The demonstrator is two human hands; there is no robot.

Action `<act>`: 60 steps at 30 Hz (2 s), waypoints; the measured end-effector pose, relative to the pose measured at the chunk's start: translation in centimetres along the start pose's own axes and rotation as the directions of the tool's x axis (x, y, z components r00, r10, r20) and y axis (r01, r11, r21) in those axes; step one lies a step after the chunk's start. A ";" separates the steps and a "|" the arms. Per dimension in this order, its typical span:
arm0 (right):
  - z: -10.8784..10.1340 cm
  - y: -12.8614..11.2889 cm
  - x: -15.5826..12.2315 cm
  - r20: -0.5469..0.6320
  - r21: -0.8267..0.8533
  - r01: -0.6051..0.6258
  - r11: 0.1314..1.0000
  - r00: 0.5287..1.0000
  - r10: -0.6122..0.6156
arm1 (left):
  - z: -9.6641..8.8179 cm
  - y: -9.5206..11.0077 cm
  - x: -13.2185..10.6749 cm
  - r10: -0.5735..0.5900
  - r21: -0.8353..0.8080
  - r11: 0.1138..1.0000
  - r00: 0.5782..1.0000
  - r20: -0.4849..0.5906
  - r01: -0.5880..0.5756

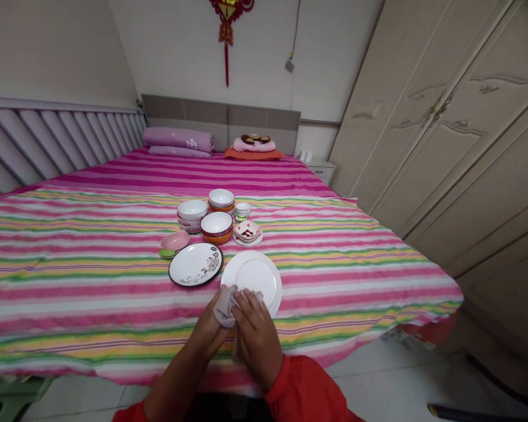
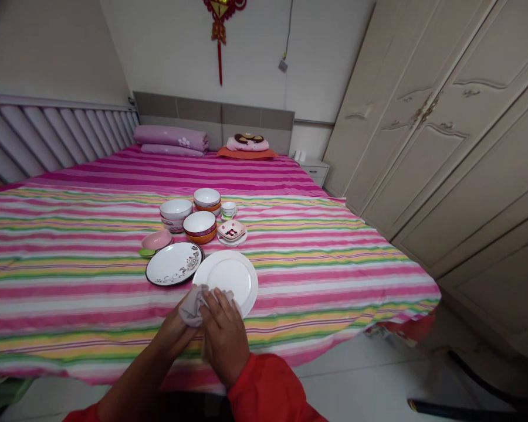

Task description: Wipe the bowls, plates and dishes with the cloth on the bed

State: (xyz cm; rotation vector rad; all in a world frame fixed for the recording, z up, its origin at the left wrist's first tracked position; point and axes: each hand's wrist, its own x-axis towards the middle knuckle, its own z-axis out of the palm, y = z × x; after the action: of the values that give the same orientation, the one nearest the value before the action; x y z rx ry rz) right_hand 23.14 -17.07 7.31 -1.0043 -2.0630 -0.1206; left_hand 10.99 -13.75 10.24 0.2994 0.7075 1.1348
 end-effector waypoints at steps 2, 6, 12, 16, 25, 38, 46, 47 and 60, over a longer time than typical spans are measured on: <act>0.0 0.1 0.8 0.005 0.005 -0.017 1.000 1.000 0.017 | 0.3 -0.6 0.0 0.061 0.029 0.998 0.997 0.057 -0.062; 0.1 0.6 2.6 -0.005 0.020 -0.062 0.998 0.998 0.062 | 0.3 -1.4 0.1 0.153 0.074 0.984 0.984 0.095 -0.161; -0.1 3.4 3.7 -0.095 0.081 -0.173 0.982 0.979 0.180 | 0.0 -0.8 -0.5 0.063 0.106 0.992 0.996 0.058 -0.069; -0.3 5.3 2.2 -0.118 0.068 -0.218 0.974 0.967 0.224 | -0.2 0.2 -0.9 0.080 0.117 0.990 0.997 0.020 -0.082; -0.3 0.6 -1.9 -0.015 0.008 -0.140 0.990 0.990 0.140 | -0.3 0.7 -0.4 0.055 0.059 0.997 0.996 0.067 -0.059; -0.6 2.7 2.9 0.064 -0.052 -0.258 0.965 0.963 0.261 | -0.1 -0.3 -1.3 0.063 0.123 0.990 0.998 0.011 -0.064; -0.4 7.2 1.9 -0.167 0.237 -0.404 0.884 0.879 0.446 | -1.0 -0.3 -1.2 0.037 0.233 0.972 0.999 -0.001 -0.036; -0.7 7.0 1.9 -0.191 0.250 -0.393 0.885 0.876 0.443 | -0.9 -0.4 -1.1 0.034 0.254 0.967 0.999 0.001 -0.033; -1.2 3.2 4.5 0.029 0.128 -0.149 0.981 0.989 0.146 | -0.3 -0.1 -1.9 0.131 0.433 0.892 0.991 0.024 -0.128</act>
State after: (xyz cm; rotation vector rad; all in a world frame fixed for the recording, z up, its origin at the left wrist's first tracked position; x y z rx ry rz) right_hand 24.51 -12.66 10.47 -1.0768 -1.9783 0.0992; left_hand 10.40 -15.56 10.61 0.7322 0.9575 1.0948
